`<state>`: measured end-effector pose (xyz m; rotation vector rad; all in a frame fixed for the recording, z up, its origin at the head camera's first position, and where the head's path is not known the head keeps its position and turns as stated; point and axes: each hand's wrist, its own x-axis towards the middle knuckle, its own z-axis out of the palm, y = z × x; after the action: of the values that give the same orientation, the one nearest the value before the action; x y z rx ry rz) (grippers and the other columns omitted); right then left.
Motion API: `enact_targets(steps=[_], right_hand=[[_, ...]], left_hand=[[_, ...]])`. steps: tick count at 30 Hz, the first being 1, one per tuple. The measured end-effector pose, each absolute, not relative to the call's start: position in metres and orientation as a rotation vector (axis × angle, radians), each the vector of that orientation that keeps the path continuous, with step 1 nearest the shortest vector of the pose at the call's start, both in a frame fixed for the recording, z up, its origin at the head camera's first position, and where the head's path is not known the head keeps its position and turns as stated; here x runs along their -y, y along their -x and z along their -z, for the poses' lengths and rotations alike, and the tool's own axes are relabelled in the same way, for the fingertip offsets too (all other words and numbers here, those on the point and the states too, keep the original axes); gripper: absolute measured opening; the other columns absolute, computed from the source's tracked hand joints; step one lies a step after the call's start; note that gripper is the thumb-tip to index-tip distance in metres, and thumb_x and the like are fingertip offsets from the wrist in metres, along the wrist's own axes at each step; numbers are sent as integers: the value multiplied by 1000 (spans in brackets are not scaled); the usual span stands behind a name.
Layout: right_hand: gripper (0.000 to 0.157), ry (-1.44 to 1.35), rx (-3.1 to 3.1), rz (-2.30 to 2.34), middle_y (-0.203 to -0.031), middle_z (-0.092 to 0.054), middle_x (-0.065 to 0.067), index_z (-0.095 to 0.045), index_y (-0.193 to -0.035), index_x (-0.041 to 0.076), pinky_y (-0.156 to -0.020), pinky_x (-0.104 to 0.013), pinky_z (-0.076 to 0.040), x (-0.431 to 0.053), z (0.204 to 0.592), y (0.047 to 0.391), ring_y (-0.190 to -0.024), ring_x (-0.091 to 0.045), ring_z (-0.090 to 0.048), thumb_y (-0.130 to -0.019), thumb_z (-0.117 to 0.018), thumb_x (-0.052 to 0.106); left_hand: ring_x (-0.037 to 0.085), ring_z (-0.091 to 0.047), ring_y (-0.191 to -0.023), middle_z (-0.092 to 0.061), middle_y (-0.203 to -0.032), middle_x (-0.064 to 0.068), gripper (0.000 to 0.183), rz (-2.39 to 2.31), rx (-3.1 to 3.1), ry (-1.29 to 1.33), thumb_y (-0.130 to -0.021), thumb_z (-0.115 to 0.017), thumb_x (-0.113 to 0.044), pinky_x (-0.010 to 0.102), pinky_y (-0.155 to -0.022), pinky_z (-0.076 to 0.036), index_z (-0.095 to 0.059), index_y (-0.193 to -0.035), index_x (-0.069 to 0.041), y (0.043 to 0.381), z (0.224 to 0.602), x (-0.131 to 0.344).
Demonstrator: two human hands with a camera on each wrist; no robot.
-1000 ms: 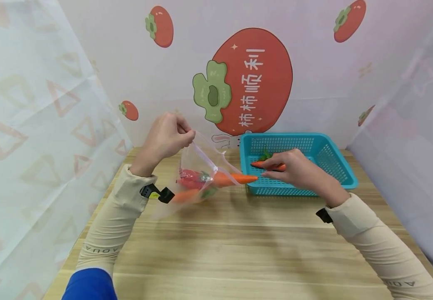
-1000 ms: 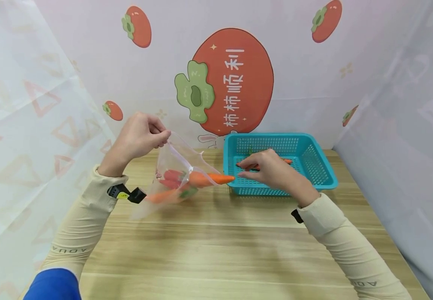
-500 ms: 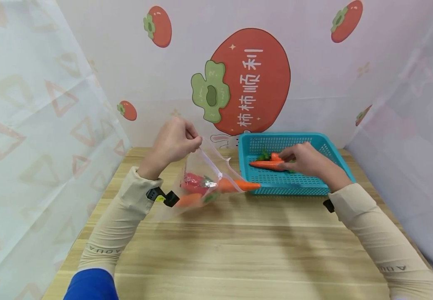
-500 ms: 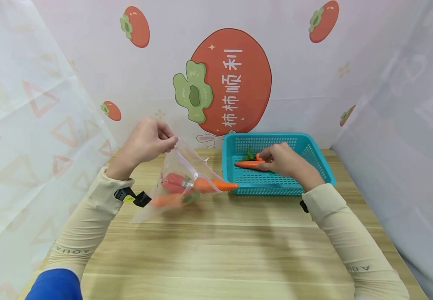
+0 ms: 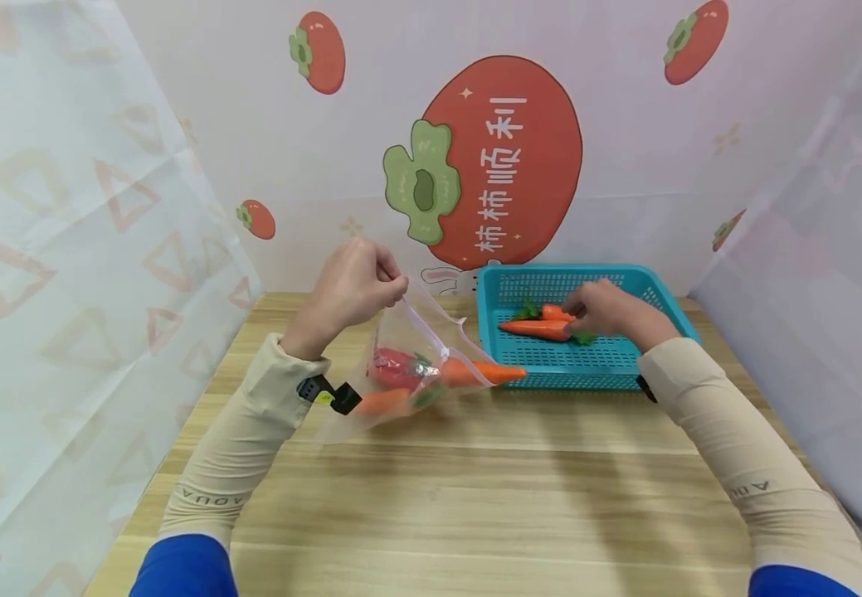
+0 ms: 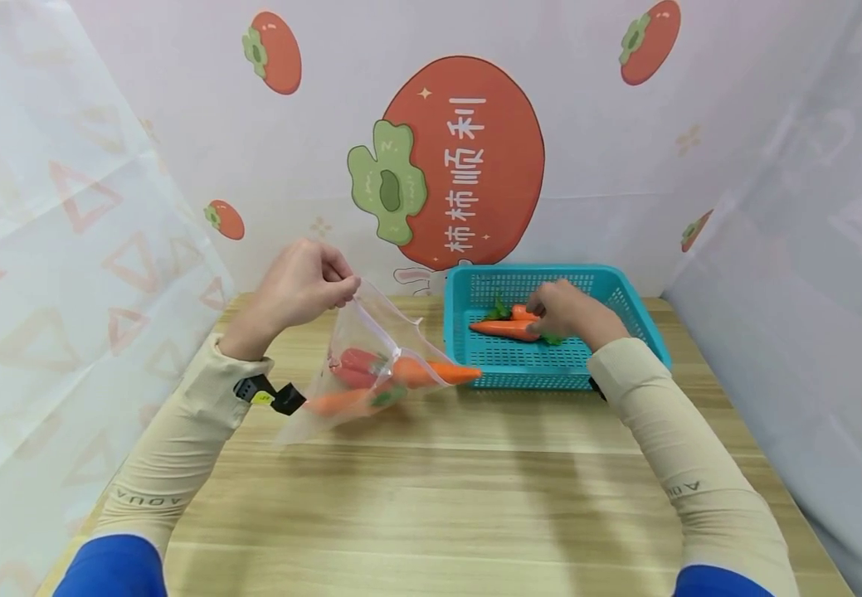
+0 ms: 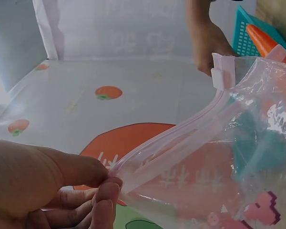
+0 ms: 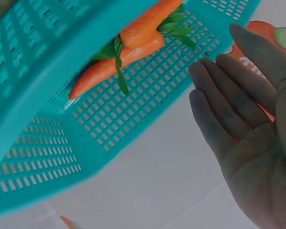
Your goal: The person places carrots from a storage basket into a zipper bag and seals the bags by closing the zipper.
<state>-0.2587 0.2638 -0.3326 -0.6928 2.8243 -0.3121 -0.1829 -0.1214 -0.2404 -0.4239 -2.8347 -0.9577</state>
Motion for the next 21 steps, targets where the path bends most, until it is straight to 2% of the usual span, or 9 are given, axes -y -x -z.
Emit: enact_targets(steps=[9,12,14,15,17,21], right_hand=[[37,673,-2737,140,-123,-73,-22,-72,-128,-2,-93,-52,-60,-256,337,287,-108,-34,-69,-95,-77,14],[26,628,-2710,120,-107,-73,-14,-76,-116,1,-81,-43,-60,-255,339,295,-96,-28,-66,-95,-78,14],[12,606,-2690,118,-88,-66,-6,-76,-100,4,-70,-36,-53,-255,341,299,-83,-23,-59,-94,-78,14],[10,591,-2681,119,-80,-58,-3,-72,-90,6,-66,-34,-48,-256,343,302,-78,-21,-54,-94,-78,14],[24,569,-2671,113,-70,-43,1,-61,-75,11,-61,-31,-39,-257,346,307,-67,-18,-45,-94,-78,12],[45,573,-2671,43,-65,-26,4,-42,-65,20,-58,-30,-30,-255,354,318,-60,-14,-29,-93,-76,9]], left_hand=[[13,-69,-64,-76,-70,2,14,939,2841,430,-90,-67,-13,28,-67,-51,-79,-83,-8,183,243,119],[14,-69,-64,-75,-70,2,15,935,2848,429,-90,-67,-13,28,-67,-51,-79,-83,-9,183,244,119],[14,-69,-65,-75,-69,2,15,929,2850,429,-90,-67,-13,29,-67,-51,-79,-82,-9,183,244,118],[15,-69,-65,-75,-69,2,15,929,2850,430,-90,-67,-13,29,-67,-51,-79,-82,-9,183,244,118],[15,-69,-64,-75,-69,2,16,933,2849,428,-90,-66,-12,29,-66,-51,-79,-82,-10,183,244,118],[14,-70,-64,-75,-69,1,16,930,2851,431,-90,-66,-12,30,-65,-52,-79,-81,-10,183,244,117]])
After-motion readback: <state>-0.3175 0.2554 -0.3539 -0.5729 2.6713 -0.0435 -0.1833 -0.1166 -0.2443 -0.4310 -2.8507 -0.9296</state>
